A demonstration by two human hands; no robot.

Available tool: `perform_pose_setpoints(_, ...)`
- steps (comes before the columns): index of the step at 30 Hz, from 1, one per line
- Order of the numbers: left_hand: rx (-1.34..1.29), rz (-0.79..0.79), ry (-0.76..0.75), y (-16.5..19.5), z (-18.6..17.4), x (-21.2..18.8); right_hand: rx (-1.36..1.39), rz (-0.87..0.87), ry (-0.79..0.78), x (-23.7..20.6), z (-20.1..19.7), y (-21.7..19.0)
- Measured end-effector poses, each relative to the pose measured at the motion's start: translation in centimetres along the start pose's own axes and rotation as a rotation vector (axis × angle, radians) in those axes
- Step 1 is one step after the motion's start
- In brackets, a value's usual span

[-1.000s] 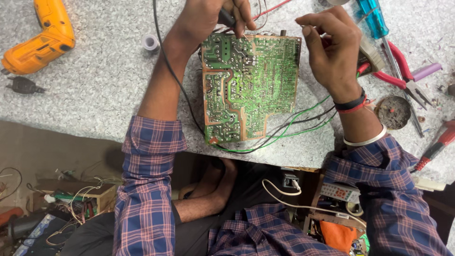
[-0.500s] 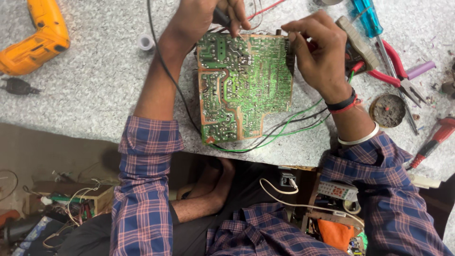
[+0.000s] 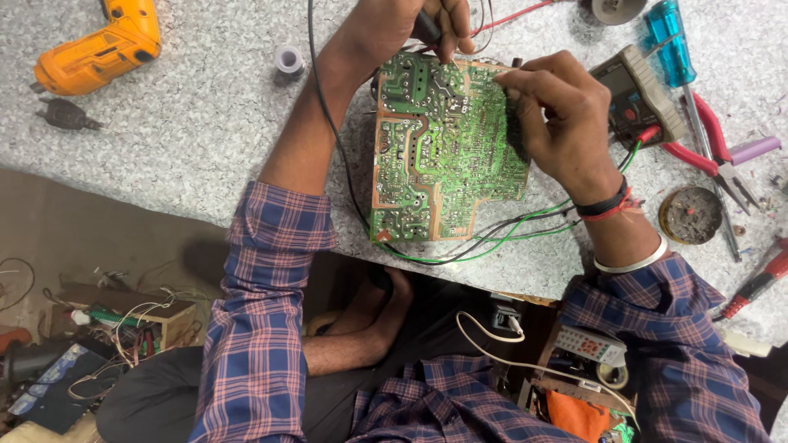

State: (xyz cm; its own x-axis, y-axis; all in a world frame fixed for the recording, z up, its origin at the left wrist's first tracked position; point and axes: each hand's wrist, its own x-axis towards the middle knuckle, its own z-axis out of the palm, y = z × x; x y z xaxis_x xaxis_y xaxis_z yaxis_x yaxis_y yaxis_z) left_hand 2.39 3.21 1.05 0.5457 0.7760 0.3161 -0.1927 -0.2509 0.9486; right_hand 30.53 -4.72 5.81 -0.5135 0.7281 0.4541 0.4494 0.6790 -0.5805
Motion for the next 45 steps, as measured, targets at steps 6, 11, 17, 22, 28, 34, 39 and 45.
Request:
perform_pose_setpoints(6,0.002,-0.028,0.011,0.1,0.1,-0.2,-0.016,-0.005,-0.013,-0.3,-0.1,-0.6)
perform_pose_setpoints(11,-0.006,0.003,-0.01,-0.3,-0.1,0.0,-0.02,0.001,-0.01,-0.2,0.1,-0.6)
perform_pose_setpoints(17,-0.037,-0.016,-0.008,-0.6,-0.2,0.2,0.004,0.01,-0.025,-0.2,0.1,-0.7)
perform_pose_setpoints(22,-0.041,-0.038,0.013,-0.5,0.1,0.2,0.054,-0.048,-0.061,-0.1,-0.3,-1.2)
perform_pose_setpoints(28,-0.036,-0.045,0.03,0.0,0.2,0.4,0.143,-0.114,-0.174,0.3,-0.1,-1.7)
perform_pose_setpoints(34,-0.036,-0.06,0.036,0.7,0.4,0.1,0.129,-0.111,-0.19,0.4,0.2,-1.6)
perform_pose_setpoints(39,-0.07,-0.082,0.065,1.8,0.6,0.1,0.135,-0.158,-0.167,0.4,0.0,-1.5)
perform_pose_setpoints(45,-0.117,-0.136,0.104,3.4,1.1,0.5,0.152,-0.129,-0.167,0.4,-0.1,-1.7)
